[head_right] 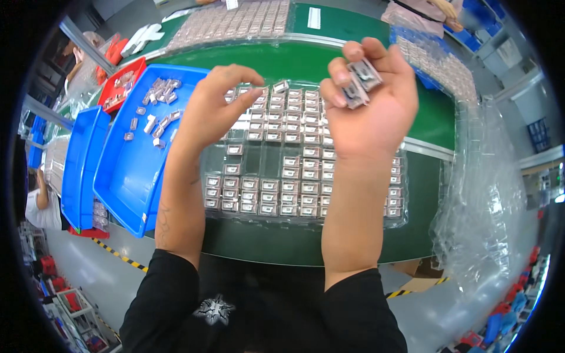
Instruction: Assembling small electronic components into a storage tray on a production line.
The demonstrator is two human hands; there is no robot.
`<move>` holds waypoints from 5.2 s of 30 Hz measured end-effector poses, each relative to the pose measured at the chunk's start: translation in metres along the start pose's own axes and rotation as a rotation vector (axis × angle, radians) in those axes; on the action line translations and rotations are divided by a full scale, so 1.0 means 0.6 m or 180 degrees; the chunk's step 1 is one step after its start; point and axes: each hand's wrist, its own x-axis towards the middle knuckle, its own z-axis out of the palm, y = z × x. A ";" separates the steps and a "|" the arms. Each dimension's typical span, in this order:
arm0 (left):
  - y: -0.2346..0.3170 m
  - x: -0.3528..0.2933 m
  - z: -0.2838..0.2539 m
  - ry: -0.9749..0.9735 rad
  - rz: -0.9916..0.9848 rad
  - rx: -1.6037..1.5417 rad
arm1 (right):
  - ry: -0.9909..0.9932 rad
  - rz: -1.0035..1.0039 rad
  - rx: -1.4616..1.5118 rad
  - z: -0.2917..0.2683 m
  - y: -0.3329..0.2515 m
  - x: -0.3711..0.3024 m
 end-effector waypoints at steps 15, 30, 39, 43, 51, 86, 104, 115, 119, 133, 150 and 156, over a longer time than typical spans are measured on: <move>-0.132 0.070 0.150 -0.1175 -0.0762 0.1634 | -0.0859 -0.1178 0.0047 0.036 -0.111 -0.073; -0.017 0.012 0.053 0.0297 -0.1096 -0.0018 | -0.0707 -0.1250 -0.0012 0.051 -0.074 -0.074; 0.081 -0.009 -0.022 0.0447 -0.0015 -0.0896 | -0.0661 -0.0832 -0.0530 0.070 -0.017 -0.057; 0.094 -0.015 -0.032 0.0674 -0.0109 -0.0855 | -0.0524 -0.0670 -0.1601 0.067 0.016 -0.053; 0.083 -0.010 -0.084 0.0636 0.0286 -0.0501 | -0.0497 -0.0598 -0.3837 0.075 0.047 -0.059; 0.085 -0.016 -0.093 0.0347 0.0395 -0.0688 | -0.1533 -0.1461 -0.5095 0.075 0.055 -0.041; 0.073 -0.019 -0.090 -0.0006 0.0009 -0.1677 | -0.1558 -0.1591 -0.5164 0.064 0.055 -0.039; 0.060 -0.014 -0.090 -0.0162 -0.0577 -0.2390 | -0.0947 -0.2103 -0.4970 0.066 0.079 -0.043; 0.048 -0.016 -0.080 -0.0002 -0.0562 -0.2253 | -0.1328 -0.1951 -0.4897 0.068 0.094 -0.046; 0.045 -0.011 -0.054 0.0283 0.0143 -0.1196 | -0.0927 -0.0860 -0.5258 0.055 0.077 -0.048; 0.020 -0.024 -0.085 -0.0447 -0.0960 -0.2752 | -0.0710 -0.1893 -0.5038 0.053 0.106 -0.040; 0.015 -0.013 -0.075 -0.0391 -0.1041 -0.2746 | -0.0963 -0.1552 -0.5022 0.060 0.097 -0.041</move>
